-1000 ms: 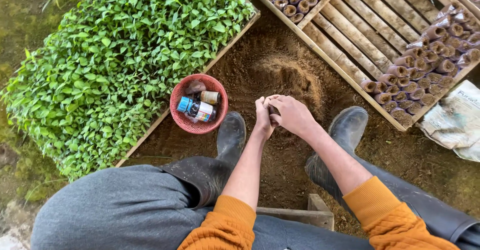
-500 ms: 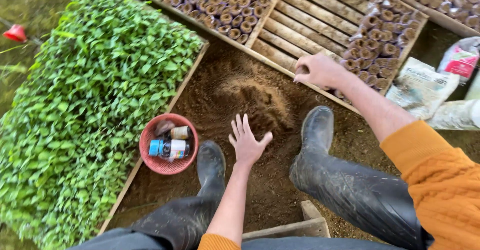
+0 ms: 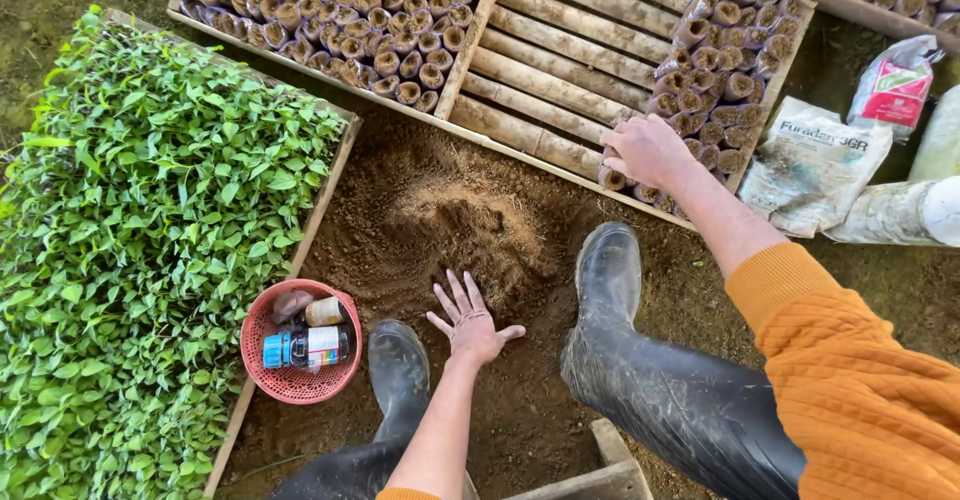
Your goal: Prepare individual soil plugs for seedlings by poking holes with a stick and molding soil around them.
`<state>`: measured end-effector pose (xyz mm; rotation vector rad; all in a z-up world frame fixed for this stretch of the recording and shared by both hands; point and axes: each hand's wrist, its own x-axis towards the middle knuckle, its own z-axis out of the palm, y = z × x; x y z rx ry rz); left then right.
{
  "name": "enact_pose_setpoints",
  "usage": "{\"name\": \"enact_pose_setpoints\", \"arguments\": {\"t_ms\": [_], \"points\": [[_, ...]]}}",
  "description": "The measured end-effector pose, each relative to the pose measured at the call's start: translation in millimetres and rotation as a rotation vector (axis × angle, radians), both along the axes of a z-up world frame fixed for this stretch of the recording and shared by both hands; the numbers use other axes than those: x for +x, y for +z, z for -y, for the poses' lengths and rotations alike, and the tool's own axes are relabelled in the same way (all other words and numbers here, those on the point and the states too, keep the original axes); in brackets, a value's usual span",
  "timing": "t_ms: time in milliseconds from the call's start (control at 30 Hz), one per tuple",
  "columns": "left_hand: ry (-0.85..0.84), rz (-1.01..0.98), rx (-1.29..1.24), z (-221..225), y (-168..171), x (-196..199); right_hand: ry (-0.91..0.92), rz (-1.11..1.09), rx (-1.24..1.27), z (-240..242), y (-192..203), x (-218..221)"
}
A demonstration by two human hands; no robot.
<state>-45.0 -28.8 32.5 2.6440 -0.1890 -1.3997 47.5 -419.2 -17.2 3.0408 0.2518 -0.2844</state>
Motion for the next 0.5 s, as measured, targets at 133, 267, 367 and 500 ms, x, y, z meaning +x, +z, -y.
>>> {"name": "enact_pose_setpoints", "arguments": {"t_ms": [133, 267, 367, 500], "points": [[0.001, -0.015, 0.001, 1, -1, 2, 0.014, -0.039, -0.071, 1, 8, 2], [0.015, -0.033, -0.003, 3, 1, 3, -0.104, -0.419, -0.04, -8, 47, 17], [0.02, -0.034, -0.005, 2, 1, 2, -0.074, -0.435, -0.098, -8, 38, 15], [0.016, -0.028, 0.004, 4, 2, 2, 0.034, -0.263, -0.296, -2, 11, 12]]}}
